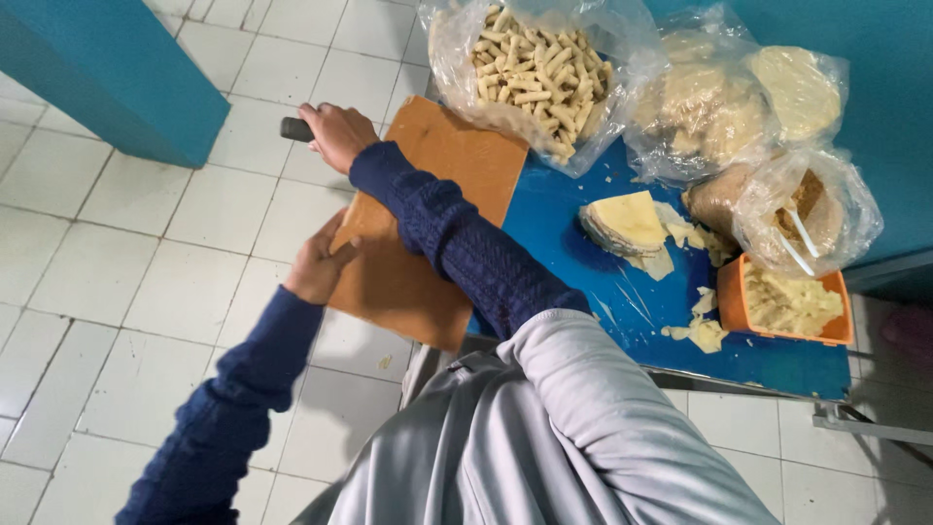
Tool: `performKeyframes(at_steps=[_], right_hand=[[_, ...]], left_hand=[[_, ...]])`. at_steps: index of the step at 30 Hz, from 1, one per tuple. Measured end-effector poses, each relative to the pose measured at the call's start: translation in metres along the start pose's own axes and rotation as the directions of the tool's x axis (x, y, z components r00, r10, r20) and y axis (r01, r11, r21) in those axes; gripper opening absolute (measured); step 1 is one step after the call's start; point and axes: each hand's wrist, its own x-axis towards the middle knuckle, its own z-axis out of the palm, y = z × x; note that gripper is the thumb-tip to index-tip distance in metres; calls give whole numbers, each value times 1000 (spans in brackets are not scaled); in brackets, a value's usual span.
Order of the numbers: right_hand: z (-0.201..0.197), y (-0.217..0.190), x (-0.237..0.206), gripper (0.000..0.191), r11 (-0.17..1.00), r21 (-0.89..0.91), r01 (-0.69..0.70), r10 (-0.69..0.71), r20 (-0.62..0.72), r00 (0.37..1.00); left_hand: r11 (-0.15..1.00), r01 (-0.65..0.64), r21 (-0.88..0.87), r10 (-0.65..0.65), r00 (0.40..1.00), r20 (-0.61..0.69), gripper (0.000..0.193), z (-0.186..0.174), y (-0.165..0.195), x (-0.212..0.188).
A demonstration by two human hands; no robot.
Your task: The person peels thin layers off a stack of round flat pastry sheets, cuts the stack into wedges with a knife on a wooden board, and stacks the cut pieces aside. They then arrange small square pastry pieces on the table and spoon a brown powdery filling from a plastic bag onto the stacked squares.
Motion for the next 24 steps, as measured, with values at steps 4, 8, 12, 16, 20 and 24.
performKeyframes(at_steps=[4,8,12,16,20,24], right_hand=[[4,12,-9,39,993,-67,-96,96,-3,995],[9,15,-18,25,951,-203,-232,232,-25,972],[7,15,-15,23,915,-304,-265,286,25,958],[-4,26,-10,32,927,-276,-253,292,110,950],[-5,31,-15,43,939,-264,-220,276,200,940],[-2,31,-19,37,935,-288,-206,277,232,932]], left_hand=[[1000,-29,4,29,999,-23,52,14,-23,5],[988,107,-110,-116,990,-83,56,17,-33,0],[977,119,-176,-141,983,-120,55,22,-30,-5],[986,96,-140,-120,977,-178,61,25,-22,-13],[992,100,-71,-112,972,-206,59,28,-22,-17],[993,48,108,-18,965,-260,67,36,-27,-24]])
